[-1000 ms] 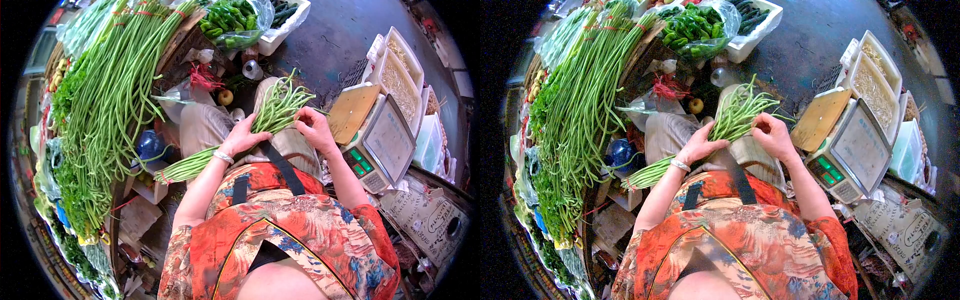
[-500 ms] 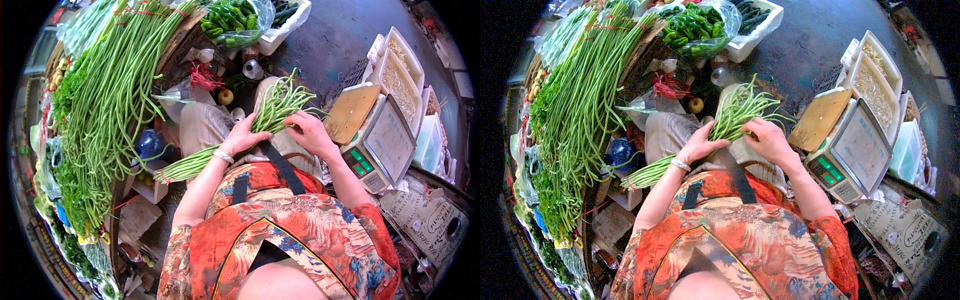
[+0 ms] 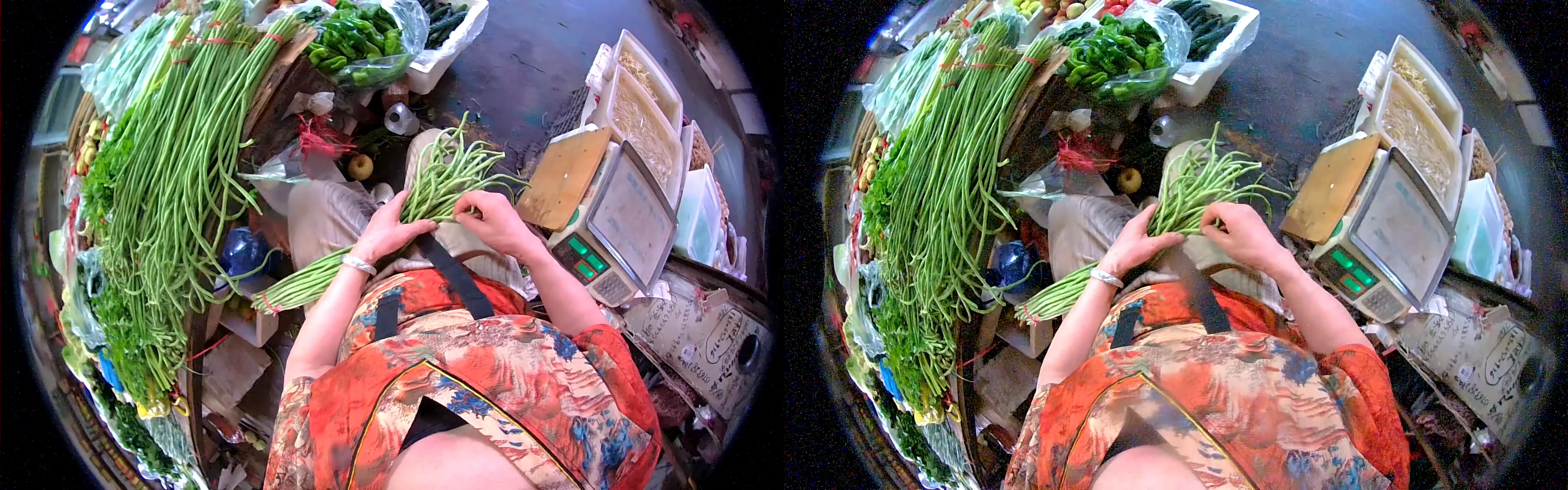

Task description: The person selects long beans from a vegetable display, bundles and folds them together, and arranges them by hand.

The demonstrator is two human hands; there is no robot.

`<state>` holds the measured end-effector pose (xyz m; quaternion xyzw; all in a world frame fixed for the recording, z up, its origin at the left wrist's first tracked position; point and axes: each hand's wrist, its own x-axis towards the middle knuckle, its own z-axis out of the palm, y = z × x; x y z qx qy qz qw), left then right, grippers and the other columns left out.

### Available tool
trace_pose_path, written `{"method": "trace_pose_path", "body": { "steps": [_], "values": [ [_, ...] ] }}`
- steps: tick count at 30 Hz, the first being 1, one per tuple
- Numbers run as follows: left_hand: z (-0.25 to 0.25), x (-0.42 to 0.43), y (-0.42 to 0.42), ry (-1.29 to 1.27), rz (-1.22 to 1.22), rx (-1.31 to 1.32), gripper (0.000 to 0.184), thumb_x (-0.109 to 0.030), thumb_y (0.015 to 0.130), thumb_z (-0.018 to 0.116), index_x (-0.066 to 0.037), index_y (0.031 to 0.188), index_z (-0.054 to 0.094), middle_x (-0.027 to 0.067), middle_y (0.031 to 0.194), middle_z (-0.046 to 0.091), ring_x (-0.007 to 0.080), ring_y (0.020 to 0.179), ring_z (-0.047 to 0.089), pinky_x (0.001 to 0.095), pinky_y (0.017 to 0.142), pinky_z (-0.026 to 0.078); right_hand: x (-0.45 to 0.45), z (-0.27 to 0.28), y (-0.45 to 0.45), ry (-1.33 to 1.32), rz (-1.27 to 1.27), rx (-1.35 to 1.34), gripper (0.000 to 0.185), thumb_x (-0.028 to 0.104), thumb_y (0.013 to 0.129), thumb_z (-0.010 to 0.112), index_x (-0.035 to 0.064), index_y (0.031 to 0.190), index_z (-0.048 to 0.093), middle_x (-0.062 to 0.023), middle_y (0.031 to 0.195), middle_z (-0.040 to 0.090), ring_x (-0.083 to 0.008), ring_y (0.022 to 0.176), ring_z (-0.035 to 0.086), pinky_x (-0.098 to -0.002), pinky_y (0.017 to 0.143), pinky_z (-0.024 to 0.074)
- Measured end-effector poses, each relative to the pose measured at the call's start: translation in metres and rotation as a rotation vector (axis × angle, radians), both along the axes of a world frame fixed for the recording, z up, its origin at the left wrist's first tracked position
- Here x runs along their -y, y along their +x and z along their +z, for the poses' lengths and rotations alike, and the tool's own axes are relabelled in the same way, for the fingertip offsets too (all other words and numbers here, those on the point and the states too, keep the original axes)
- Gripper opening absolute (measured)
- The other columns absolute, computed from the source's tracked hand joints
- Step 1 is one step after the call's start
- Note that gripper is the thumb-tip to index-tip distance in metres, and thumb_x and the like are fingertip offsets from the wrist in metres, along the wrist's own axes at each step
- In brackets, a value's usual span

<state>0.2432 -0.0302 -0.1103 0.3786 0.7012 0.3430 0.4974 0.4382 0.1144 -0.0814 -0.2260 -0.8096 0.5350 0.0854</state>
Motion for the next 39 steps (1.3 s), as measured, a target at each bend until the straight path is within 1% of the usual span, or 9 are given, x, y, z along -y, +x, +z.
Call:
{"method": "trace_pose_path", "body": {
  "steps": [3, 9, 11, 15, 18, 22, 24, 27, 39],
  "values": [
    [0.002, -0.001, -0.001, 0.002, -0.022, -0.025, 0.071, -0.038, 0.075, 0.079, 0.001, 0.127, 0.053, 0.0203, 0.115, 0.067, 0.0293, 0.108, 0.065, 0.0366, 0.095, 0.048, 0.002, 0.002, 0.002, -0.231, -0.047, 0.083, 0.010, 0.009, 0.088, 0.063, 0.0032, 0.095, 0.064, 0.0000, 0.077, 0.062, -0.0077, 0.063, 0.053, -0.0244, 0.058, 0.0429],
    [-0.003, 0.001, 0.001, 0.041, -0.001, 0.005, 0.070, -0.037, 0.075, 0.080, 0.001, 0.128, 0.054, 0.0197, 0.115, 0.067, 0.0288, 0.107, 0.065, 0.0367, 0.094, 0.048, 0.000, -0.005, 0.001, -0.937, -0.330, -0.050, 0.012, 0.013, 0.091, 0.065, 0.0034, 0.098, 0.064, 0.0015, 0.077, 0.061, -0.0064, 0.063, 0.055, -0.0223, 0.057, 0.0452],
    [-0.004, 0.001, 0.000, 0.039, 0.000, 0.002, 0.070, -0.037, 0.075, 0.079, 0.001, 0.128, 0.054, 0.0199, 0.115, 0.067, 0.0290, 0.107, 0.065, 0.0368, 0.094, 0.048, -0.009, -0.009, 0.008, -0.819, -0.375, -0.067, 0.014, 0.015, 0.090, 0.066, 0.0038, 0.099, 0.064, 0.0018, 0.076, 0.059, -0.0067, 0.065, 0.055, -0.0238, 0.057, 0.0456],
    [-0.003, 0.001, 0.001, 0.026, -0.004, -0.002, 0.069, -0.038, 0.077, 0.078, 0.001, 0.128, 0.053, 0.0209, 0.114, 0.067, 0.0298, 0.108, 0.065, 0.0372, 0.095, 0.048, -0.037, -0.010, 0.029, 0.266, -0.250, 0.249, 0.012, 0.009, 0.082, 0.063, 0.0059, 0.094, 0.061, -0.0151, 0.090, 0.065, -0.0353, 0.087, 0.064, -0.0436, 0.074, 0.0501],
    [0.014, -0.004, 0.004, 0.025, -0.009, -0.128, 0.066, -0.039, 0.079, 0.077, 0.001, 0.126, 0.055, 0.0204, 0.113, 0.067, 0.0307, 0.106, 0.065, 0.0374, 0.093, 0.048, -0.056, 0.006, 0.033, 0.407, -0.252, 0.534, 0.018, 0.008, 0.081, 0.064, 0.0076, 0.099, 0.061, -0.0128, 0.088, 0.066, -0.0284, 0.087, 0.065, -0.0396, 0.074, 0.0509],
    [0.014, -0.004, 0.004, -0.004, -0.041, -0.128, 0.060, -0.031, 0.083, 0.075, 0.001, 0.129, 0.054, 0.0122, 0.113, 0.066, 0.0147, 0.103, 0.060, 0.0297, 0.093, 0.047, -0.060, 0.045, 0.011, 0.022, -0.395, 0.178, 0.025, 0.006, 0.086, 0.065, 0.0079, 0.112, 0.063, -0.0062, 0.092, 0.067, -0.0154, 0.087, 0.064, -0.0300, 0.076, 0.0505],
    [0.014, -0.003, 0.003, 0.005, -0.032, -0.048, 0.052, -0.028, 0.084, 0.075, 0.001, 0.124, 0.059, 0.0089, 0.109, 0.068, 0.0125, 0.098, 0.060, 0.0284, 0.091, 0.047, -0.053, 0.060, -0.007, -0.419, -0.493, -0.429, 0.030, 0.005, 0.092, 0.063, 0.0050, 0.122, 0.061, -0.0008, 0.096, 0.066, -0.0072, 0.088, 0.059, -0.0231, 0.079, 0.0480],
    [0.006, 0.000, 0.004, 0.057, 0.053, 0.035, 0.046, -0.032, 0.082, 0.076, -0.002, 0.115, 0.065, 0.0115, 0.096, 0.071, 0.0169, 0.087, 0.066, 0.0320, 0.084, 0.050, -0.062, 0.034, -0.003, -0.171, -0.467, -0.302, 0.028, 0.005, 0.095, 0.060, 0.0012, 0.122, 0.060, 0.0002, 0.099, 0.065, -0.0079, 0.089, 0.058, -0.0227, 0.080, 0.0475],
    [0.003, 0.001, 0.006, 0.117, 0.081, 0.058, 0.038, -0.028, 0.081, 0.076, -0.003, 0.109, 0.069, 0.0091, 0.092, 0.071, 0.0128, 0.084, 0.064, 0.0302, 0.081, 0.050, -0.019, 0.014, -0.006, -0.157, -0.189, -0.032, 0.017, 0.007, 0.092, 0.065, -0.0004, 0.108, 0.065, -0.0020, 0.092, 0.064, -0.0087, 0.084, 0.058, -0.0239, 0.076, 0.0485]
  ]
}}
